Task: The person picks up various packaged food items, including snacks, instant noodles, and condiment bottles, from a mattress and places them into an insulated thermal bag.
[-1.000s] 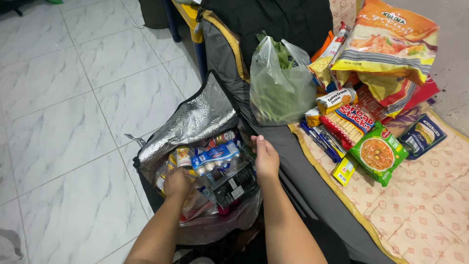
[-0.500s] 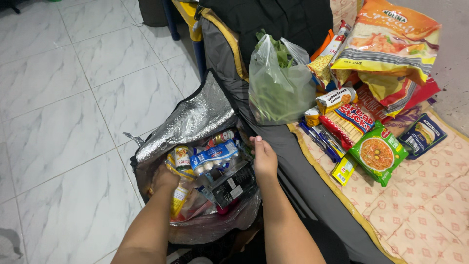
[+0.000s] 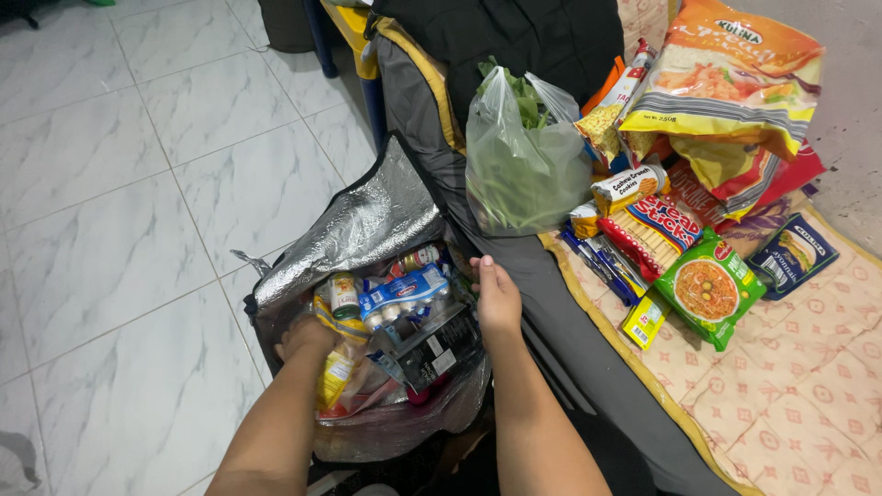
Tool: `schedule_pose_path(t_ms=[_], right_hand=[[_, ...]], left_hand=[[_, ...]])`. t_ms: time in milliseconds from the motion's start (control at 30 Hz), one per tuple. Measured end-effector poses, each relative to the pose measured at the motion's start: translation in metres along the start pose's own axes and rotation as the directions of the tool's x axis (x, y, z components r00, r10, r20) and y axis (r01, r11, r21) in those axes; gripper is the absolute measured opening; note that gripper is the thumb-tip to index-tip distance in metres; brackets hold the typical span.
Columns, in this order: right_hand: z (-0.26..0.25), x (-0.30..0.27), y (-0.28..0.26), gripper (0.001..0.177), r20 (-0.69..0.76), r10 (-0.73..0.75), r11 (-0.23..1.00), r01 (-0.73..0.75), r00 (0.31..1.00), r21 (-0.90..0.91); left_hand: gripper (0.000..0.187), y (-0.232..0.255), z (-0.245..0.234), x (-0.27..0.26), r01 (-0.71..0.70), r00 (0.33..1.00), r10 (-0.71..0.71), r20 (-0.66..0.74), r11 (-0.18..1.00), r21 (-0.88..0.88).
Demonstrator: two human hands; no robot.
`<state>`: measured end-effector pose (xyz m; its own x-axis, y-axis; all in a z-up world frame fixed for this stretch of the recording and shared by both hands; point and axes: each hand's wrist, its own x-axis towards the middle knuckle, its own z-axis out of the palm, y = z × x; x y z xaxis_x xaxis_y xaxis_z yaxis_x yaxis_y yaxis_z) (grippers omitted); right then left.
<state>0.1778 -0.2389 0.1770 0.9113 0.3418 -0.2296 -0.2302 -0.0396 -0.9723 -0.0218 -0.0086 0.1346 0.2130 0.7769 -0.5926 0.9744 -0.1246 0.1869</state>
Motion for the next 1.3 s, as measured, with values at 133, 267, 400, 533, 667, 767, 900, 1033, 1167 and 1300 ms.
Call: schedule_pose_path(t_ms=[133, 267, 400, 533, 667, 767, 900, 1033, 1167, 1300], right_hand=[[0.000, 0.001, 0.002, 0.052, -0.010, 0.041, 0.999, -0.042, 0.999, -0.029], [0.000, 0.004, 0.005, 0.051, -0.008, 0.021, 1.000, -0.021, 1.000, -0.005], [-0.003, 0.007, 0.011, 0.051, -0.017, 0.027, 1.000, -0.027, 0.999, 0.002], [-0.007, 0.020, 0.022, 0.049, -0.008, -0.068, 0.996, 0.068, 0.998, 0.060], [-0.012, 0.033, 0.034, 0.047, -0.036, -0.125, 0.989, 0.128, 0.991, 0.070], [-0.014, 0.040, 0.035, 0.047, -0.057, -0.154, 0.983, 0.158, 0.986, 0.092], [-0.018, 0.039, 0.025, 0.047, -0.062, -0.125, 0.987, 0.131, 0.990, 0.092], [-0.016, 0.038, 0.015, 0.047, -0.066, -0.104, 0.988, 0.111, 0.992, 0.108], [-0.016, 0.037, 0.010, 0.046, -0.069, -0.094, 0.987, 0.102, 0.993, 0.123], [-0.019, 0.037, 0.009, 0.046, -0.071, -0.075, 0.989, 0.083, 0.995, 0.125]], left_hand=[[0.080, -0.002, 0.009, 0.017, 0.013, 1.000, -0.014, -0.022, 1.000, -0.004], [0.075, 0.018, 0.028, 0.011, -0.101, 0.860, 0.087, -0.502, 0.995, -0.002], [0.054, 0.050, 0.042, -0.002, -0.372, 0.863, 0.358, -0.357, 0.928, 0.031], [0.065, 0.082, 0.068, -0.006, -0.534, 0.804, 0.560, -0.203, 0.828, 0.170], [0.074, 0.101, 0.081, -0.010, -0.570, 0.794, 0.598, -0.112, 0.796, 0.205], [0.103, 0.108, 0.082, -0.010, -0.523, 0.840, 0.542, 0.031, 0.793, 0.312], [0.101, 0.105, 0.097, 0.014, -0.511, 0.829, 0.555, 0.060, 0.712, 0.481], [0.097, 0.106, 0.116, 0.046, -0.465, 0.860, 0.498, 0.111, 0.675, 0.573], [0.082, 0.106, 0.114, 0.050, -0.480, 0.827, 0.562, 0.017, 0.690, 0.541], [0.103, 0.109, 0.082, 0.005, -0.450, 0.873, 0.477, 0.100, 0.713, 0.538]])
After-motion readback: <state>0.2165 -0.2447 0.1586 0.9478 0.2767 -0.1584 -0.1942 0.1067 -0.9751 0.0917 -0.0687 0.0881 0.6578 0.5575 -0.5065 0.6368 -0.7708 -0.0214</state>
